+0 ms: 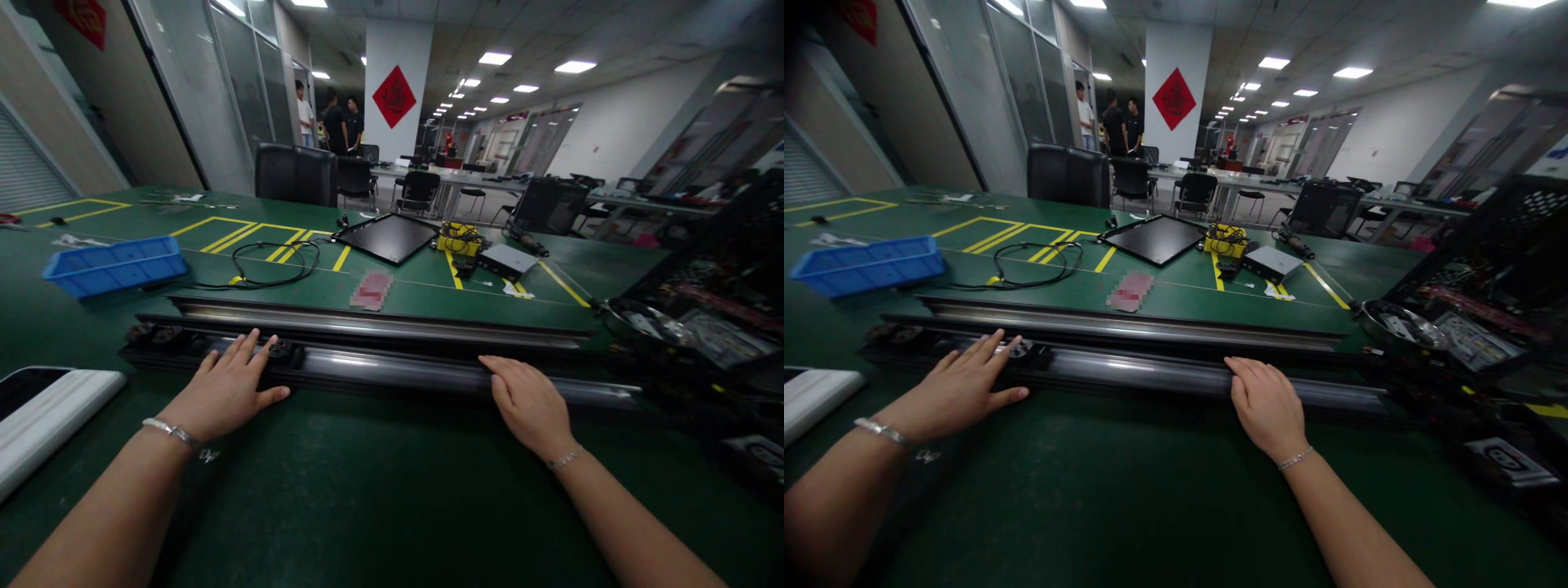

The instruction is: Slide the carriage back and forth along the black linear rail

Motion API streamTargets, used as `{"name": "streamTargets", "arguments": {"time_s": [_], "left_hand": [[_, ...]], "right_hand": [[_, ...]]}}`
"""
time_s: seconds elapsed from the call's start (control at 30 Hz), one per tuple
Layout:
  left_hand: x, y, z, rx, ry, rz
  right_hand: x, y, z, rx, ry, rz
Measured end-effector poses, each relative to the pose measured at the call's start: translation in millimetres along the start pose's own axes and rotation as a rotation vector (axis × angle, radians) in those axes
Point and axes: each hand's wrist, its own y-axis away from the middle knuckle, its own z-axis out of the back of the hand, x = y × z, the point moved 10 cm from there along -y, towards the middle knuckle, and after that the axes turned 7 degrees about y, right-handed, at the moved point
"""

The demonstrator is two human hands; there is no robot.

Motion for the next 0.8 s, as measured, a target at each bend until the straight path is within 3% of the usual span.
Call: {"name": "streamTargets", "arguments": {"time_s": [0.47,0.8], "left_hand": [[-23.1,2.3,2.0,-0.064,-0.056,-0.089],[-74.5,13.9,14.9,-0.216,-0.111,-0.25]], "right_hand": [[-0.8,-0.5,0.3,0.003,-0.008,-0.007],[-0.8,-0.2,-1.2,0.012,-0.001,-0.002]]}}
